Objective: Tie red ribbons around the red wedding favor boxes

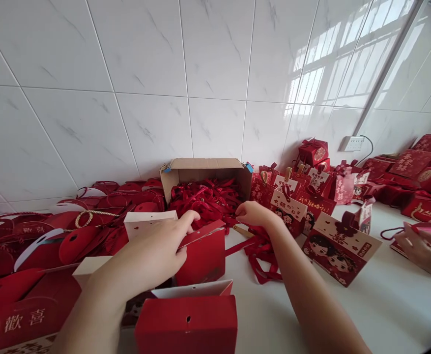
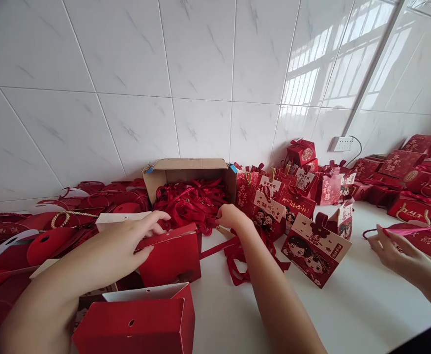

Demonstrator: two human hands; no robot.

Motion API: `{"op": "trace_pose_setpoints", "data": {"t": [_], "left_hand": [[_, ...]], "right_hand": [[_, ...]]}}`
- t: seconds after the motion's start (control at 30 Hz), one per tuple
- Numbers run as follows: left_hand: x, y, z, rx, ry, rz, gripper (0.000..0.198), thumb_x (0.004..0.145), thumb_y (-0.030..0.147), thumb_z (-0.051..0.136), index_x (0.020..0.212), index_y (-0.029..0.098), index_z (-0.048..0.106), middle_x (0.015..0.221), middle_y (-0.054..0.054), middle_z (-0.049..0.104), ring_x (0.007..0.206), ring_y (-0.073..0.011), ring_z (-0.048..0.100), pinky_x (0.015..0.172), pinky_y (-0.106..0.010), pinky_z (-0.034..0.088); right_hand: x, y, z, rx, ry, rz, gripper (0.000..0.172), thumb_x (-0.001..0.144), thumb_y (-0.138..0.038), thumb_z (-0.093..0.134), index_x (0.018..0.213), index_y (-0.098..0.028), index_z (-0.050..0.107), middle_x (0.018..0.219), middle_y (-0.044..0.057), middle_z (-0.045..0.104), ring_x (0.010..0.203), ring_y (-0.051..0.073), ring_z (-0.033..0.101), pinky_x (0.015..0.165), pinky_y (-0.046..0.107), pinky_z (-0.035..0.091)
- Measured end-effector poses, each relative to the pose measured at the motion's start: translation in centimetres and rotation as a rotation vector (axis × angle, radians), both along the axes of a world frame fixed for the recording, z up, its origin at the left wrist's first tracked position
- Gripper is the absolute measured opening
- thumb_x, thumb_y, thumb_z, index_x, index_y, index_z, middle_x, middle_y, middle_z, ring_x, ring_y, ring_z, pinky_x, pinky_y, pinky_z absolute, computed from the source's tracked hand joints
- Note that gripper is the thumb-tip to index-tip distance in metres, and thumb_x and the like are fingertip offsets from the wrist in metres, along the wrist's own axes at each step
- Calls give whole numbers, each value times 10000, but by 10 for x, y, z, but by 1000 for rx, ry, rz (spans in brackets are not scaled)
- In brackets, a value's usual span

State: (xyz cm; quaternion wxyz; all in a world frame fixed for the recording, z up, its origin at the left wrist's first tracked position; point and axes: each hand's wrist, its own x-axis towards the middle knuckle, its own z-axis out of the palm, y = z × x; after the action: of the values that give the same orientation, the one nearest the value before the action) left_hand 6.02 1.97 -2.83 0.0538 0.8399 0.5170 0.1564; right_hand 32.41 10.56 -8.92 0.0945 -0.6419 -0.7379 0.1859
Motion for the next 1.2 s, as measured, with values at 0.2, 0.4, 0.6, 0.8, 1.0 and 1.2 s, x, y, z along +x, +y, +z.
{"op": "trace_pose_setpoints", "data": {"t": [0.2,0.4,0.6,0.8,1.0,1.2], "left_hand": [[7,16,-1,-102,38,-15,199,801,243,462,918,297,613,902,-16,673,677,-190,634,533,-254,386],[8,23,-6,-149,53,3,128,827,334,467,795,251,560,706,-6,630,498,-161,542,450,-247,294],[7,19,11,55,-223,27,184,877,379,490,975,314,631,862,12,727,750,-197,667,590,-250,451],[-1,13,22,472,-668,61,297,858,350,588,1144,271,582,942,-9,719,884,-181,682,712,-237,525],[0,12,20,602,-686,-1,203,867,284,591,1052,260,674,951,8,732,870,-155,690,712,-227,553],[11,8,12,566,-634,-197,197,863,220,592,987,271,737,946,17,758,834,-152,712,689,-222,579]], "right_hand": [[-18,29,-58,-80,-88,-116,298,916,-329,570,1153,-150,580,1160,86,600,1005,198,608,858,400,525],[-16,35,-64,-10,11,-105,285,917,-327,569,1134,-143,587,1124,80,612,963,186,619,827,380,536],[-9,22,-27,302,315,-59,141,845,-228,639,954,-140,646,916,46,677,832,147,628,783,310,522],[-14,-20,21,554,674,56,252,879,-329,545,1044,-165,642,633,-1,632,555,116,583,585,253,503],[-22,-69,52,707,1178,377,128,793,-361,693,833,-240,685,680,-11,618,433,80,482,414,240,425],[-34,-86,56,943,1292,493,25,773,-348,730,780,-330,714,689,-6,639,834,191,642,881,443,526]]}}
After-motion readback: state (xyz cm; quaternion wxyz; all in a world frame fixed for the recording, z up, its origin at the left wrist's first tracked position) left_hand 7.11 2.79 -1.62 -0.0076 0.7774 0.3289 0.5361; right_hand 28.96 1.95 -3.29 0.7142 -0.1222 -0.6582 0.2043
